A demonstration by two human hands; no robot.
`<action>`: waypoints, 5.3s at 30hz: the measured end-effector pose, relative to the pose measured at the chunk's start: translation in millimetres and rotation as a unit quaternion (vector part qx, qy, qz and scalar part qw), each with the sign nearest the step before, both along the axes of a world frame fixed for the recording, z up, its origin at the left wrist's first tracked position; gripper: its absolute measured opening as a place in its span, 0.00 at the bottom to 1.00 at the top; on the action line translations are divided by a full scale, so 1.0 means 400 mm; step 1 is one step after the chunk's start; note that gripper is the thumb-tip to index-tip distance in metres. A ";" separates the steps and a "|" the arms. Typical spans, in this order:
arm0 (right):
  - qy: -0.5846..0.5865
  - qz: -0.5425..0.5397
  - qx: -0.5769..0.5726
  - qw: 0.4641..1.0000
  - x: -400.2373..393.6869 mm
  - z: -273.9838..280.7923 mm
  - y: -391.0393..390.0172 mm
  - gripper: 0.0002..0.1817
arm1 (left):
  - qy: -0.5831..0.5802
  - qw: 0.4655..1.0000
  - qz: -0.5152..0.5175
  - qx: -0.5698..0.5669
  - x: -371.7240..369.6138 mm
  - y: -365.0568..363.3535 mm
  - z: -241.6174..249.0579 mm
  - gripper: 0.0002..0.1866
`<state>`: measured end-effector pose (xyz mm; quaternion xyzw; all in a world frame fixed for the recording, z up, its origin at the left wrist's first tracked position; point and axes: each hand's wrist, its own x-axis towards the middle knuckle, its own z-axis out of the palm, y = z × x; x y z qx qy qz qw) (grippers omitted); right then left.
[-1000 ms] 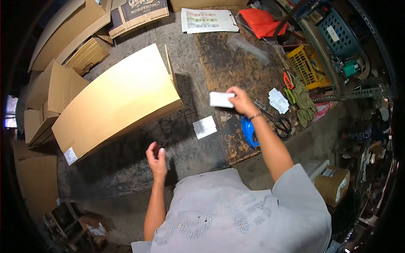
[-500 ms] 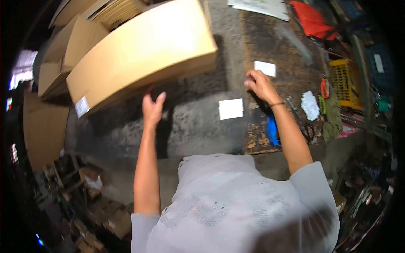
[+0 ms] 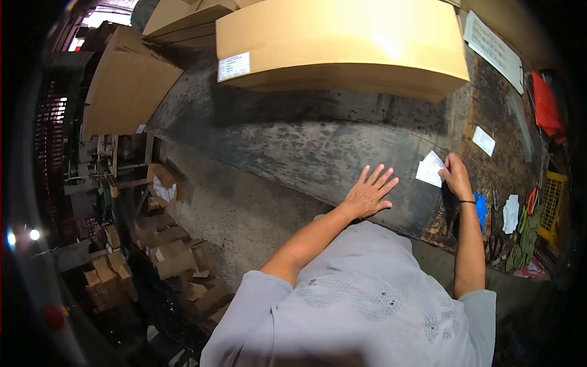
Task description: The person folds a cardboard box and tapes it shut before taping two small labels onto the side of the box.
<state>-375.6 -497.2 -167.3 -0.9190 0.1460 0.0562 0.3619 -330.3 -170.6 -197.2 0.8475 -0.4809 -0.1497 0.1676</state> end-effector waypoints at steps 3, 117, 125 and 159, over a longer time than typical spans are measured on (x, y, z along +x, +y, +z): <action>0.004 -0.092 0.009 0.996 -0.022 -0.006 -0.008 0.13 | -0.057 0.991 0.099 0.064 0.126 0.113 0.025 0.38; 0.008 -0.079 -0.071 0.994 -0.391 0.701 0.545 0.34 | 0.336 0.865 0.139 -0.346 0.215 0.310 0.580 0.05; 0.048 -0.425 -0.097 0.899 -0.336 0.295 0.254 0.34 | -0.063 0.849 -0.329 -0.409 -0.095 -0.029 0.611 0.08; -0.088 0.035 0.340 0.935 0.161 0.453 0.467 0.13 | 0.227 0.928 0.078 -0.285 0.397 0.201 0.675 0.06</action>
